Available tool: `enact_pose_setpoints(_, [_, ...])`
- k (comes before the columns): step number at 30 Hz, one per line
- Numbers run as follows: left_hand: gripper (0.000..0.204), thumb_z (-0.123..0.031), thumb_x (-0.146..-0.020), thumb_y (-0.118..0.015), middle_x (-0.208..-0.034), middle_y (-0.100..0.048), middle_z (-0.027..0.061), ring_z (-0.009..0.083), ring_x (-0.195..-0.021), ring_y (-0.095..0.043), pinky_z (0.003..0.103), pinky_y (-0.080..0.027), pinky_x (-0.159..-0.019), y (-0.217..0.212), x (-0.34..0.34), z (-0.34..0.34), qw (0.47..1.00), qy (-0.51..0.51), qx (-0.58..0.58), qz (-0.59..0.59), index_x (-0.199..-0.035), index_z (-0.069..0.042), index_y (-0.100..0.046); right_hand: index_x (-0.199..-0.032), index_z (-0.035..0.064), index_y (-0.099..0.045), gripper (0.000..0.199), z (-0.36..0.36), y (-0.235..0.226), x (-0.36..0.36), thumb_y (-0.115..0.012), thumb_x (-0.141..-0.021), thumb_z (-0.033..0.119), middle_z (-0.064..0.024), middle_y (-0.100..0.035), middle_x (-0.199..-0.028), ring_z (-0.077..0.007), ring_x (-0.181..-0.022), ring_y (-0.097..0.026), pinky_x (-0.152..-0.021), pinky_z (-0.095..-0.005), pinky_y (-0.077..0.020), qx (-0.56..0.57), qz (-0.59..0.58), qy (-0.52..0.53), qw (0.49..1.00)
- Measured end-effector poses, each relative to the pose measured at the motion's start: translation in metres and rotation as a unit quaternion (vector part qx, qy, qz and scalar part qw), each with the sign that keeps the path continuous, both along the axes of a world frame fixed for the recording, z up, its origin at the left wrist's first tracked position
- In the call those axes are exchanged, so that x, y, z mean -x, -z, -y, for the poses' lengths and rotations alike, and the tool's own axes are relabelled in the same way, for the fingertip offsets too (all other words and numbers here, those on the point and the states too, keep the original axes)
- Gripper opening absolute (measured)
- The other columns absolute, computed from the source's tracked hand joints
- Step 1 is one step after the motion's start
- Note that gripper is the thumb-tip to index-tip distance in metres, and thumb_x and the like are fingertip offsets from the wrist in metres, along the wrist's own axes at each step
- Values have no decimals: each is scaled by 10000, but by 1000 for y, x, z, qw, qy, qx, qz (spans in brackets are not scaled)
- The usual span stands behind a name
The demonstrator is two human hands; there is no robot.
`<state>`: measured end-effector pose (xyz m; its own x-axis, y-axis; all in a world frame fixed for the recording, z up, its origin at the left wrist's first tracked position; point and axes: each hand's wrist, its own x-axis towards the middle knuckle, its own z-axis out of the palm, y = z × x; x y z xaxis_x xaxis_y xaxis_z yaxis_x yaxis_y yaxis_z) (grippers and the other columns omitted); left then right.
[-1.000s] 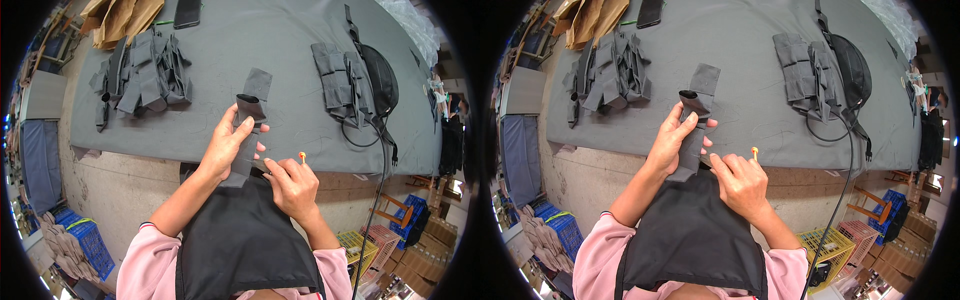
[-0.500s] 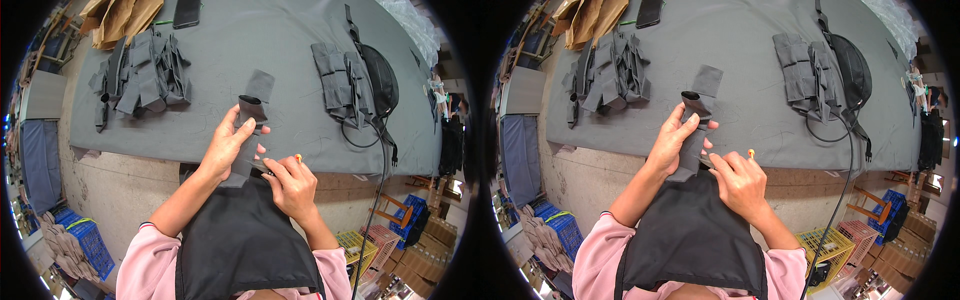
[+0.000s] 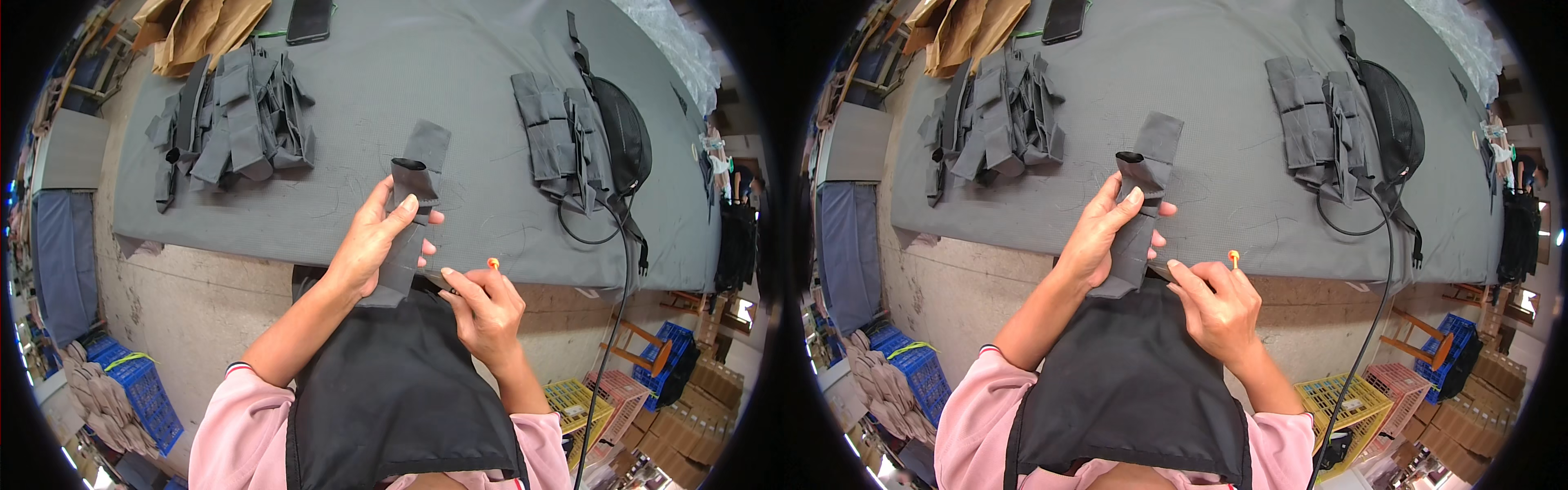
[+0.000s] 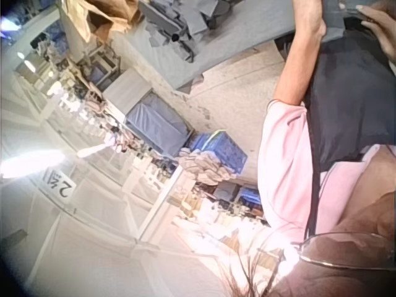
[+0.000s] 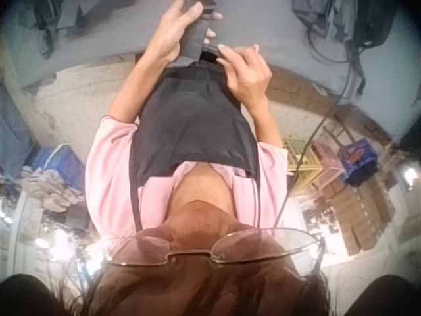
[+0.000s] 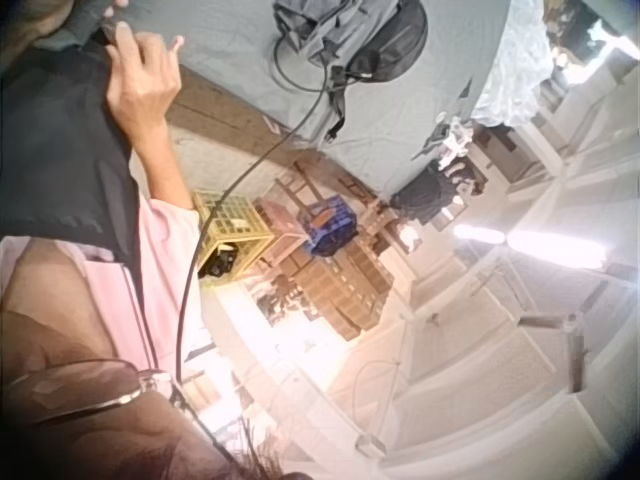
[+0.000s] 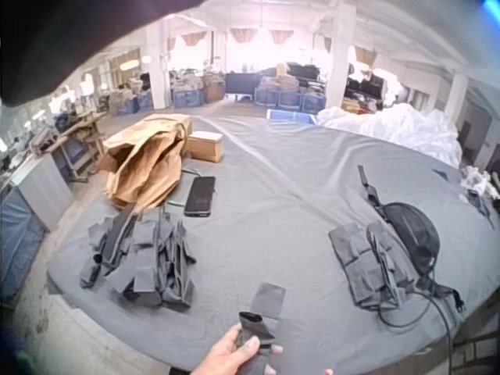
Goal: The person uses a small orange utility knife to cut and trim gray fabric strips on a gray work table. They repeatedly pick up folded fabric pieces, slice along the edges to remove excess material or threads, and place the trimmed pieces into a growing pile on the left side of the table.
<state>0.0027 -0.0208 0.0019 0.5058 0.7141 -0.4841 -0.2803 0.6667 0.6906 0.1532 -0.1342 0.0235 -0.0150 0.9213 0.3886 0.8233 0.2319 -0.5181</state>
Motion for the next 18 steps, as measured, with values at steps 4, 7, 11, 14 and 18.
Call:
enact_pose_setpoints(4, [386,-292,-966,-515,-1040,-629,144,168,-703,-641,309,-543,-584,-3,-3,3,1000,-4,-22,10,-1284,-112,-393,-940,74,-669,256,-6,0,10,-740,-694,84,-29,-494,-739,-188,-567,-514,-517,-310,-399,84,3,-13,996])
enact_pose_setpoints(7, [375,-293,-971,-501,-1048,-626,140,170,-719,-642,315,-549,-600,-5,-2,5,1000,-13,-23,11,-1285,-117,-395,-911,78,-650,238,-2,1,13,-739,-691,87,-34,-493,-766,-195,-567,-513,-520,-316,-400,48,6,5,999])
enact_pose_setpoints(11, [373,-293,-976,-490,-1060,-621,140,171,-734,-646,324,-562,-624,-6,0,6,999,-18,-26,16,-1290,-119,-391,-881,78,-619,250,-11,-1,16,-750,-668,87,-46,-492,-773,-206,-564,-509,-522,-322,-406,78,10,-12,997])
enact_pose_setpoints(14, [376,-297,-976,-487,-1065,-618,142,172,-741,-648,330,-570,-639,-7,1,6,999,-14,-27,17,-1291,-116,-388,-865,60,-612,279,-13,-1,23,-771,-635,66,-68,-502,-759,-229,-582,-535,-527,-330,-425,84,7,-22,996])
enact_pose_setpoints(18, [386,-303,-975,-486,-1068,-614,146,178,-746,-648,331,-571,-641,-9,3,6,999,-10,-34,18,-1295,-113,-384,-851,57,-613,268,-14,1,26,-771,-634,62,-69,-508,-740,-234,-569,-532,-530,-335,-428,63,11,-22,998])
